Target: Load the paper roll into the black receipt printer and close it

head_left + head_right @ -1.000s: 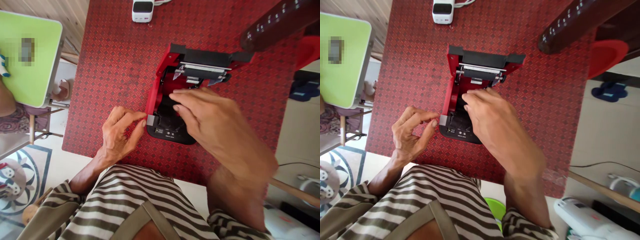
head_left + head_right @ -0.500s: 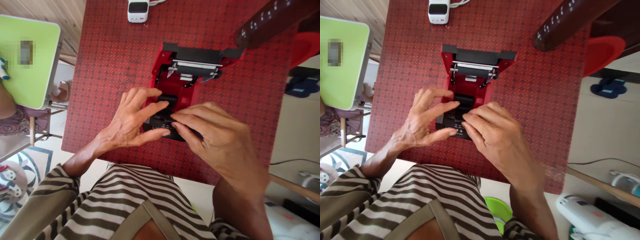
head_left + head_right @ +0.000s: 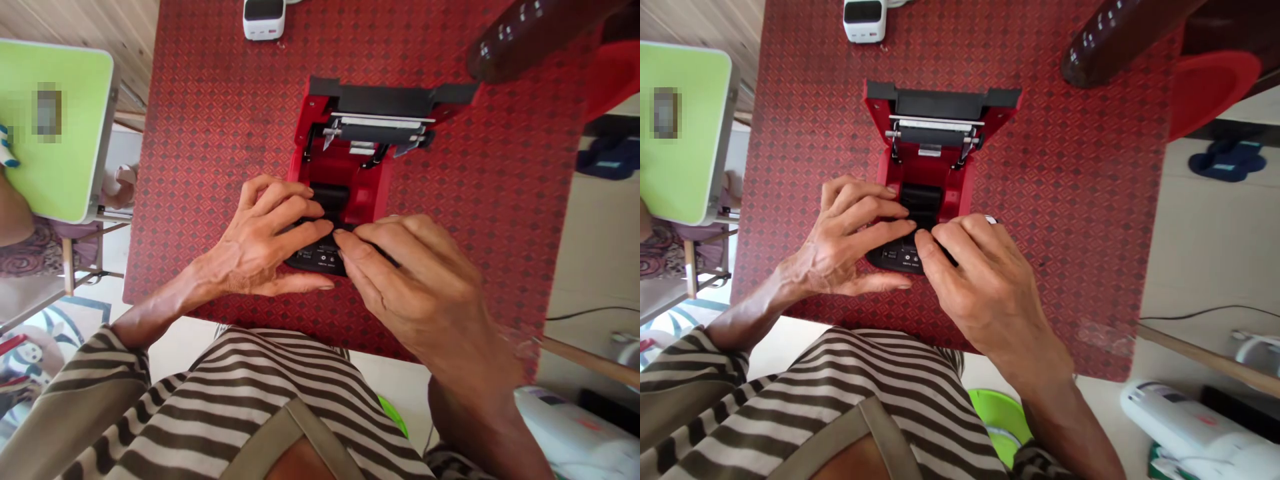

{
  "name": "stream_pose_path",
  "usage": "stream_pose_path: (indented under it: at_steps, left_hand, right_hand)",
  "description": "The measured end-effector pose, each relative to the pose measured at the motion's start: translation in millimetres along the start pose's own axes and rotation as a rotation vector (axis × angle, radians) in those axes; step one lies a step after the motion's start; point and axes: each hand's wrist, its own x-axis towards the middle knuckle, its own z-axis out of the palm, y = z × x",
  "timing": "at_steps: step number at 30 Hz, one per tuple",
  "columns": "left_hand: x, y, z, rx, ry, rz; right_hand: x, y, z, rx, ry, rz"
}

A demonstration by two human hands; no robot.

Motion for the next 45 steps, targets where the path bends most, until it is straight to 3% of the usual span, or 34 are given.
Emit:
stream_pose_path:
  at_steps: [7,15,19,23,27,29,33,39,45]
  left_hand:
    - [-24.4,17.3,9.5,0.151,0.212,0.061]
    - [-31.7,26.5,22.1,0.203,0.243,0.093]
    - [-25.8,28.5,22.6,0.290,0.297,0.138]
    - [-23.4,31.4,22.2,0.285,0.312,0.144]
    - [-30.7,32.1,23.2,0.228,0.249,0.083]
    - [-34.7,32.0,23.2,0.205,0.210,0.050]
    - [-34.7,34.1,22.9,0.246,0.220,0.062]
    - [-23.5,39.2,23.9,0.338,0.315,0.118]
    - [-24.8,38.3,25.1,0.376,0.304,0.112]
  right_hand:
    - [4.4,-7.9,-5.8,-0.039,0.045,-0.044]
    - [-11.1,-13.5,-3.2,0.087,0.055,0.002]
    - [-5.2,5.3,-18.1,0.107,0.164,0.046]
    - [38.7,42.5,-31.0,-0.049,0.329,0.140]
    - [85.7,56.4,-28.1,-0.058,-0.018,0.291]
    - [90.8,50.7,-24.4,-0.054,-0.088,0.329]
    - [64.4,32.5,-22.6,-0.019,0.012,0.272]
    - [18.2,17.2,-18.0,0.099,-0.007,0.138]
    - [3.6,14.2,-10.3,0.101,-0.100,0.171]
